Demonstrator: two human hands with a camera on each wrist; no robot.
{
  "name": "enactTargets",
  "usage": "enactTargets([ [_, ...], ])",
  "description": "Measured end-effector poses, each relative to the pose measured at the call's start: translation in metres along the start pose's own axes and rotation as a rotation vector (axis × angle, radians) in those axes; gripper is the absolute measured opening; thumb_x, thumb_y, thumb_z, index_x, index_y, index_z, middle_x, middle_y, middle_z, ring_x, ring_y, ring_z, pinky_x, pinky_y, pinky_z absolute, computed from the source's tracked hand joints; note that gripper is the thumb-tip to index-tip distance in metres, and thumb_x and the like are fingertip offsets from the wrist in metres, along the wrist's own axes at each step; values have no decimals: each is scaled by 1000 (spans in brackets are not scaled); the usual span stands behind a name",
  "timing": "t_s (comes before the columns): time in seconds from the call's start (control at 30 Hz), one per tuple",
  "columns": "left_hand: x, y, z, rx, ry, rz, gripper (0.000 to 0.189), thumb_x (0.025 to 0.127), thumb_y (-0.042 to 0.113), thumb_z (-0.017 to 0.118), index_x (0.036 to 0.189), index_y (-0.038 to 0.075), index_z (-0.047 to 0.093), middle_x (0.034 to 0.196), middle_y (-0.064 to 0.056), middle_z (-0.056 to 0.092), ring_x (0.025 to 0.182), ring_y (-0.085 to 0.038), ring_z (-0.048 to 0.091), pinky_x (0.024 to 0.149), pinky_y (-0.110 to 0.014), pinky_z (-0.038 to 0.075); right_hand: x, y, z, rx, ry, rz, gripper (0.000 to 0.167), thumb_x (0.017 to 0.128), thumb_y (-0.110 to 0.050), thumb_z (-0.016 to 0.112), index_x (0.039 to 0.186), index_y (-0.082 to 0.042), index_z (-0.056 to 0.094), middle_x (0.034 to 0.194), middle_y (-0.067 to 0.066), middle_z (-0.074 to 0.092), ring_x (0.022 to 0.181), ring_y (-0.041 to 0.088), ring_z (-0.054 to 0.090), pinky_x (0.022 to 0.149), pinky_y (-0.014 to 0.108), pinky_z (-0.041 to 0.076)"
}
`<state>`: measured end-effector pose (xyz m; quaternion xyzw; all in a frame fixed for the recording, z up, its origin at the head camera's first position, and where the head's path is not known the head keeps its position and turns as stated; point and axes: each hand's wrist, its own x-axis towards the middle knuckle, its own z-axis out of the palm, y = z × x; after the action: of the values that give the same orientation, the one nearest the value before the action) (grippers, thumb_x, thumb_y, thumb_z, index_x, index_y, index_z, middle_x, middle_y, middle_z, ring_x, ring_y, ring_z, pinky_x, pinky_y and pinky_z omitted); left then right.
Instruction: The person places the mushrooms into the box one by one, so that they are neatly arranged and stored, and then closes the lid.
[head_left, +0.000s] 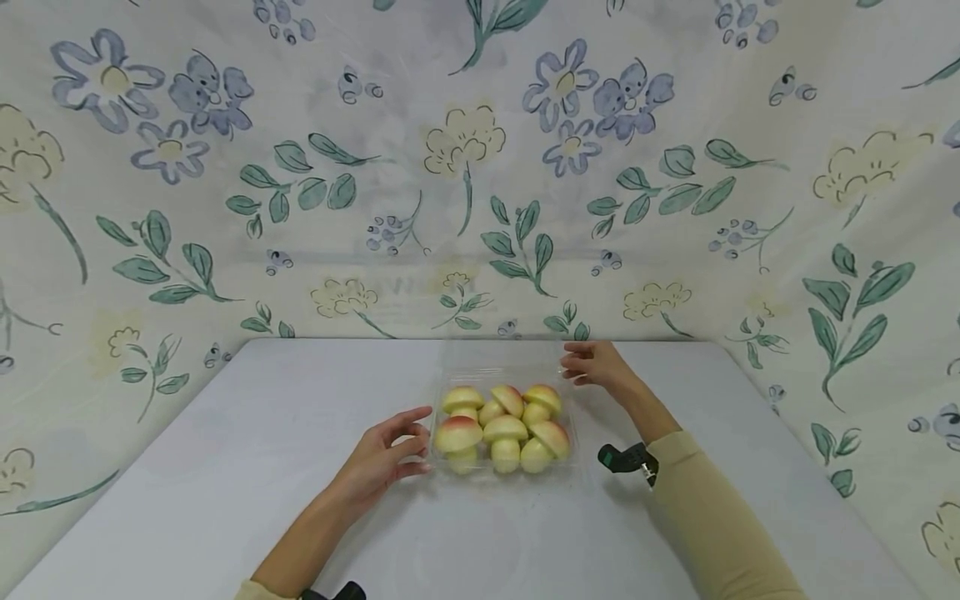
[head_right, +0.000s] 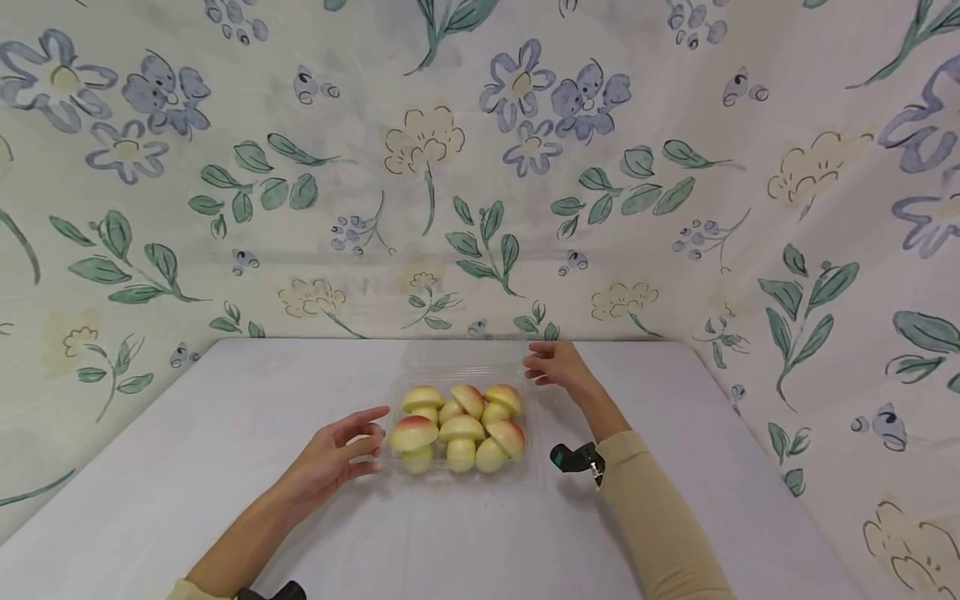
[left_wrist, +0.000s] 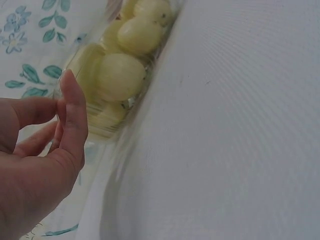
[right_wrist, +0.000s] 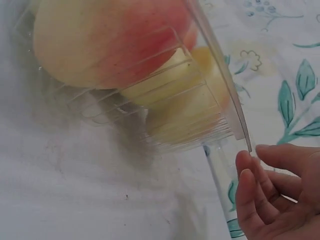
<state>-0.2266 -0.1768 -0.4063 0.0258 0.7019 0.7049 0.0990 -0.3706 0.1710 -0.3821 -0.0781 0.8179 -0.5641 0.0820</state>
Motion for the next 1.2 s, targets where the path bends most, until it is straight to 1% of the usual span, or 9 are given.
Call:
enactTargets([
  [0.1,-1,1,-1,4,-13,7,55,97,5,57,148,2,38,107,-2,49,87,-12,54,74,-25,59,0,-1,-1,6,-4,5,52,98,-12,59,142,8,43,127,27,60,80,6,67,74,22,58],
  [0.33,0,-1,0,12,2,-6,53,96,4,57,147,5,41,108,-3,49,88,-13,55,74,-26,60,4,-1,-5,-24,-27,21,53,98,-17,60,143,5,43,128,24,59,85,9,67,81,27,59],
  [0.5,-1,-1,-1,-1,-6,-2,53,96,4,58,146,5,42,109,-4,49,88,-14,55,75,-27,60,4,-4,-9,-36,-56,11,53,98,-18,60,143,3,43,128,25,58,88,12,68,81,27,59],
  [0.67,-1,-2,-2,-8,-13,2,53,96,5,59,146,5,42,108,-3,49,89,-14,55,77,-28,60,2,-10,-11,-39,-71,22,52,98,-20,60,143,0,44,132,26,56,92,15,69,80,27,59],
  [0.8,-2,-2,-1,-8,-8,-5,54,96,5,59,146,5,41,108,-3,49,89,-14,55,77,-28,60,1,-14,-12,-35,-66,29,50,98,-22,59,143,-2,45,136,28,54,92,15,69,79,26,58],
  [0.93,-2,-1,-1,-17,-8,-6,54,96,5,58,147,4,40,107,-2,50,88,-14,55,76,-28,60,2,-17,-14,-38,-61,9,50,99,-24,57,143,-3,45,138,28,52,91,13,68,78,24,58],
  [1.07,-2,-1,-2,-19,-14,-2,55,96,5,58,147,4,40,107,-2,50,89,-13,55,77,-27,60,5,-18,-16,-13,-59,2,51,99,-23,57,144,-2,43,137,28,52,89,12,68,76,23,57],
  [1.2,-2,-1,-2,-17,-25,4,55,96,6,59,147,4,39,106,-2,50,88,-13,55,76,-27,60,5,-22,-17,9,-56,6,51,100,-23,57,143,-2,43,138,28,50,90,12,68,78,23,57],
])
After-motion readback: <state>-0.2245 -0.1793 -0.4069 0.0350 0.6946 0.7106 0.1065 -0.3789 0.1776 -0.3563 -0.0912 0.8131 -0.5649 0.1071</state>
